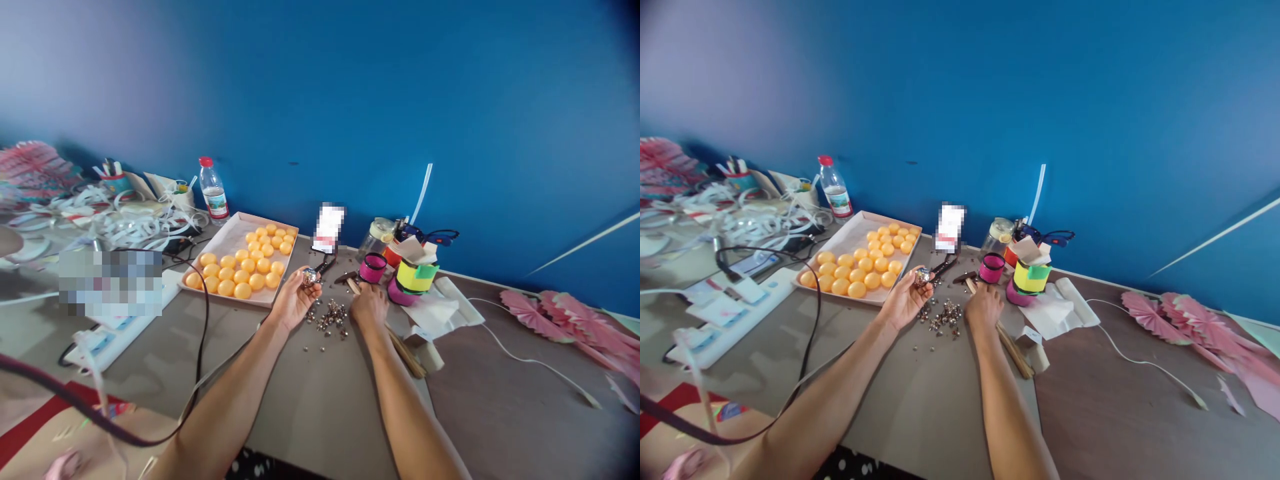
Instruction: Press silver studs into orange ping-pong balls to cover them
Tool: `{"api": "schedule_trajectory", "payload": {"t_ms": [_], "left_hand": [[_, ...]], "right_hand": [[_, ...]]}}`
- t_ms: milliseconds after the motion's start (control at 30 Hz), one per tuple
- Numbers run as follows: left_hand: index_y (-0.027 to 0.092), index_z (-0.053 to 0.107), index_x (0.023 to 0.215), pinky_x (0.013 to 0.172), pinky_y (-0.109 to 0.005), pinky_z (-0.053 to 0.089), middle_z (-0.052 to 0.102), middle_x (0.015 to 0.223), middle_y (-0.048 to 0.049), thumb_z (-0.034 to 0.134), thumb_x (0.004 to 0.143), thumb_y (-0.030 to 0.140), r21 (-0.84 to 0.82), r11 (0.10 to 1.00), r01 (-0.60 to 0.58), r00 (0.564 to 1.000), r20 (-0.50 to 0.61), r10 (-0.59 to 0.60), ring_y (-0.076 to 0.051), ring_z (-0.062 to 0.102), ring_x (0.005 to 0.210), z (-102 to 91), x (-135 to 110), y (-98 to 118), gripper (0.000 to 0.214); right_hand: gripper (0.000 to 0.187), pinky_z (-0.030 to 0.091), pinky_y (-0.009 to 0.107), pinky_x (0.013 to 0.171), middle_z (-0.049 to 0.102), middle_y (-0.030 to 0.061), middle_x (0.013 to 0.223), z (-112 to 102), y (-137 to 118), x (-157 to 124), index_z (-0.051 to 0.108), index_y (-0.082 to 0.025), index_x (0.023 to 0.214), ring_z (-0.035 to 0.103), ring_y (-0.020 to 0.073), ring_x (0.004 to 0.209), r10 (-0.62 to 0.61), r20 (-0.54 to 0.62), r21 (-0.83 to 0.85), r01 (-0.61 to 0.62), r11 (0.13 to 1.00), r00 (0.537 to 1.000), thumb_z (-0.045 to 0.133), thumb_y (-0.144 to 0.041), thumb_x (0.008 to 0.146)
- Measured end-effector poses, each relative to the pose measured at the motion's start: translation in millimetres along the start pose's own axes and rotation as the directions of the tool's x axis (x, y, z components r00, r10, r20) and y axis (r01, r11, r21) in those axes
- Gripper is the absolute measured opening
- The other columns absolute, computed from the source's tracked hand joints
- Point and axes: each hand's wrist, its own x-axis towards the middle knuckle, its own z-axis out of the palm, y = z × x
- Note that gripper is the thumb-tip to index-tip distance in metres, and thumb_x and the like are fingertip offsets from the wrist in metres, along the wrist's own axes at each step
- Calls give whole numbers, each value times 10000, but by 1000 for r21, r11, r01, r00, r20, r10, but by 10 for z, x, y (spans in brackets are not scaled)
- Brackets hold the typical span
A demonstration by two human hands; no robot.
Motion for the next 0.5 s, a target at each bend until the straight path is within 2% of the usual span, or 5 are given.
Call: {"api": "schedule_trajectory", "payload": {"t_ms": [133,233,367,500], "left_hand": [[177,559,1045,621,-246,527,678,882,-63,680,792,311,18,1000,-11,1000,-1,11,-114,633,639,-15,10,-8,311],[179,557,1036,601,-242,516,669,850,-45,697,774,311,21,1000,-20,999,-34,21,-109,617,611,-22,26,-11,325],[201,548,1036,590,-248,494,654,807,-24,686,782,331,9,999,-43,996,-84,44,-111,595,588,-36,52,-15,317],[205,559,1009,602,-248,474,624,755,-4,681,785,328,-3,996,-89,992,-90,88,-110,576,591,-58,69,-17,283]], "right_hand": [[246,356,378,756,653,159,873,-49,1,26,661,-172,945,568,267,857,-49,-10,-19,49,999,999,446,-161,825],[257,350,357,763,663,126,889,-172,-114,22,651,-175,985,565,242,849,-163,-136,11,166,986,977,427,-174,860],[272,351,365,803,673,128,922,-331,-344,-61,618,-161,1059,576,241,872,-335,-296,90,375,923,895,398,-189,902],[274,352,358,859,680,106,950,-378,-524,-187,605,-182,1085,592,213,897,-506,-292,144,561,815,811,410,-157,894]]}}
